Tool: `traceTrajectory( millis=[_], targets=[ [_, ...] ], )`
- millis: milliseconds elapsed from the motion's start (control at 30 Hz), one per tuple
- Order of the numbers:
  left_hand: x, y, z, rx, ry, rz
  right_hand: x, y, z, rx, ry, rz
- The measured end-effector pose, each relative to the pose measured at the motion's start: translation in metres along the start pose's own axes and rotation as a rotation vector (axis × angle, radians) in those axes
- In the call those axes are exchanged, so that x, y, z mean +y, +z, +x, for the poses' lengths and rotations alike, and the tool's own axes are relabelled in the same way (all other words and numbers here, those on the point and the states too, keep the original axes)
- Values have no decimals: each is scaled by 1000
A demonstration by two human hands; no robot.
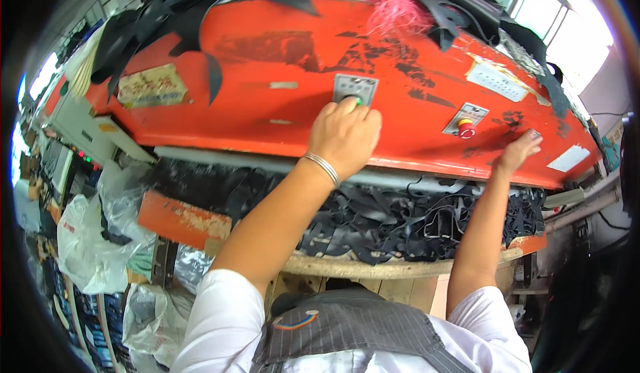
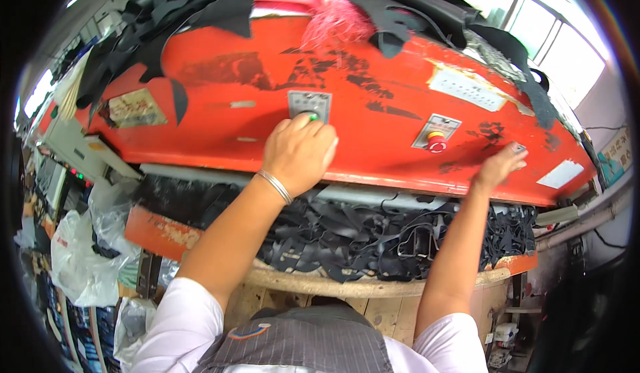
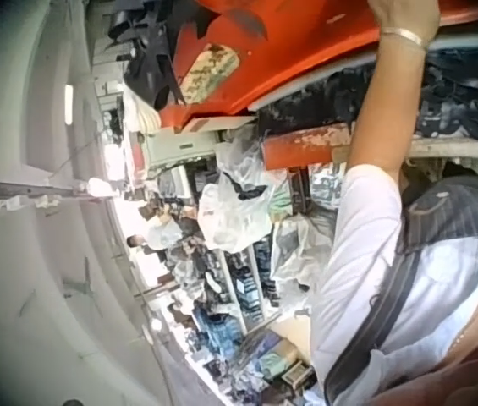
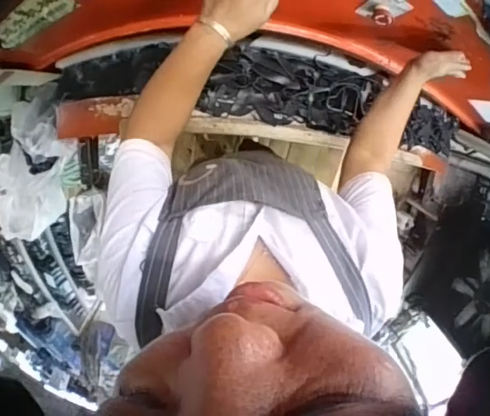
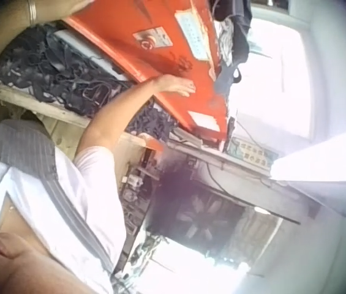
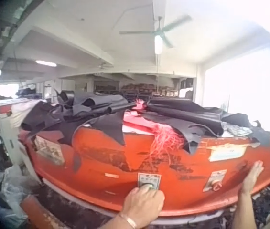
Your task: Operating a large red hydraulic press using metal dies to cut shoe components from sheets of leather.
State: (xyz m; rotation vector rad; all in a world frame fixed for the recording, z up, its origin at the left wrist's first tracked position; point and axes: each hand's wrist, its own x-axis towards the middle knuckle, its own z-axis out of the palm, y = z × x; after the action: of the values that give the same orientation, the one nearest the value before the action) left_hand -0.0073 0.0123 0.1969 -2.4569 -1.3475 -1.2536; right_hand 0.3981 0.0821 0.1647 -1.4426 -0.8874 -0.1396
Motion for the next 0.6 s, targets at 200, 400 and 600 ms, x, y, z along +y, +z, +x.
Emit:
traceTrajectory(
  millis=[200, 400, 600],
  targets=[
    [-5, 11, -64, 112, -278, -209, 5, 12, -81, -483, -136, 180],
    [10, 149, -133, -261, -464, -150, 66, -15, -127, -1283, -1046, 111],
    [22, 187, -114, -142, -481, -13, 57, -1, -130, -1190, -1171, -439]
  ],
)
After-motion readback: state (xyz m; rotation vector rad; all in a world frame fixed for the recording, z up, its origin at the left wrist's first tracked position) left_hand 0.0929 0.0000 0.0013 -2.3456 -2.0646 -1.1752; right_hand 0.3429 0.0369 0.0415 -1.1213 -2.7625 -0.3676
